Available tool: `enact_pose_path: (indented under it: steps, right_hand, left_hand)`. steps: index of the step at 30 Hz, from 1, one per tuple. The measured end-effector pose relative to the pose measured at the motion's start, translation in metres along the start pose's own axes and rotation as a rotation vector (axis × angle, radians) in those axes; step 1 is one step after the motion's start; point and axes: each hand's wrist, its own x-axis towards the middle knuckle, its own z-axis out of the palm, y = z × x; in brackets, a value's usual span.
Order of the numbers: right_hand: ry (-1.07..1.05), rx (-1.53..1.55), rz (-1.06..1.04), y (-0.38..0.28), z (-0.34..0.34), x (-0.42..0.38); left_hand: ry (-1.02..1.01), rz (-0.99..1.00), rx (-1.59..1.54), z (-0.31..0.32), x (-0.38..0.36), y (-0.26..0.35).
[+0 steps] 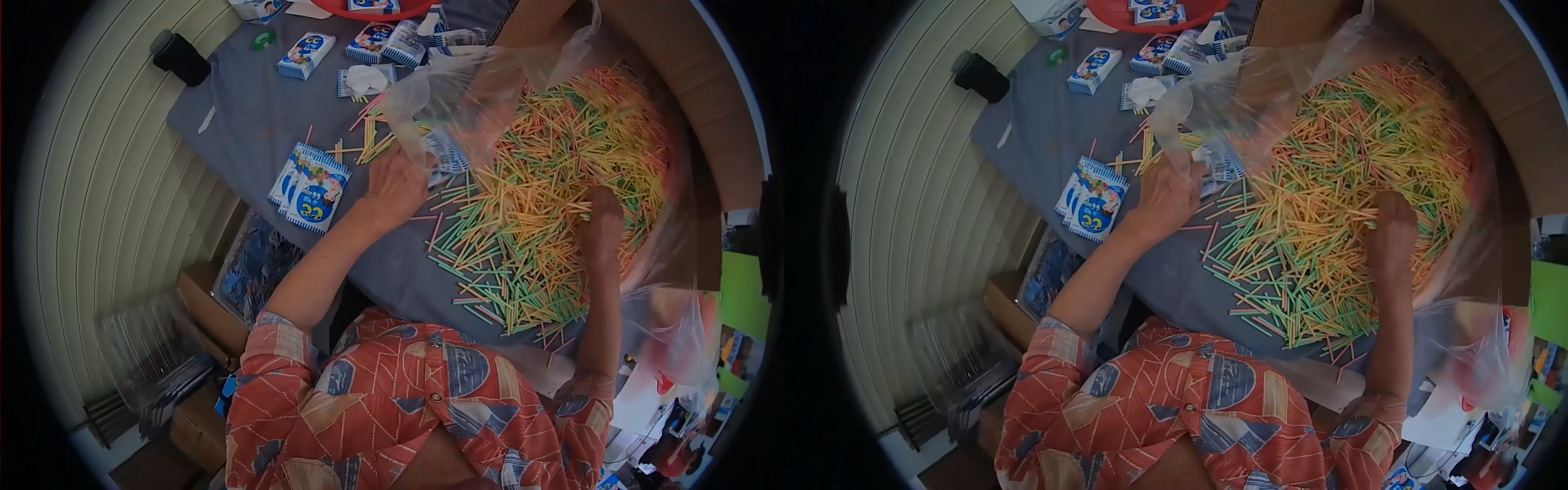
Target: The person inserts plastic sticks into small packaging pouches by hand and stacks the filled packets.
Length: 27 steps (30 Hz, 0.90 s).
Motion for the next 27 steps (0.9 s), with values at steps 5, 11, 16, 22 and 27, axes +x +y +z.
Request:
enact_pose_path:
  steps: [5, 11, 16, 22, 27]
  right_hand:
    - [0.195, 0.773, 0.66, -0.006, -0.013, 0.004]
    - [0.312, 1.789, 0.952, -0.032, -0.023, 0.012]
    - [0.22, 2.138, 0.896, -0.033, 0.0, 0.009]
    - [0.156, 1.538, 0.901, -0.044, -0.015, 0.02]
    - [0.189, 0.833, 0.584, -0.03, -0.04, 0.017]
  left_hand:
    - [-0.161, -0.014, -0.079, -0.03, 0.002, 0.001]
    - [-0.245, -0.39, -0.488, -0.024, 0.005, -0.006]
    - [-0.036, -0.221, -0.456, -0.031, 0.001, 0.009]
    - [-0.058, 0.073, 0.079, -0.011, -0.008, 0.003]
    - [-0.101, 0.006, -0.043, -0.03, 0.002, 0.011]
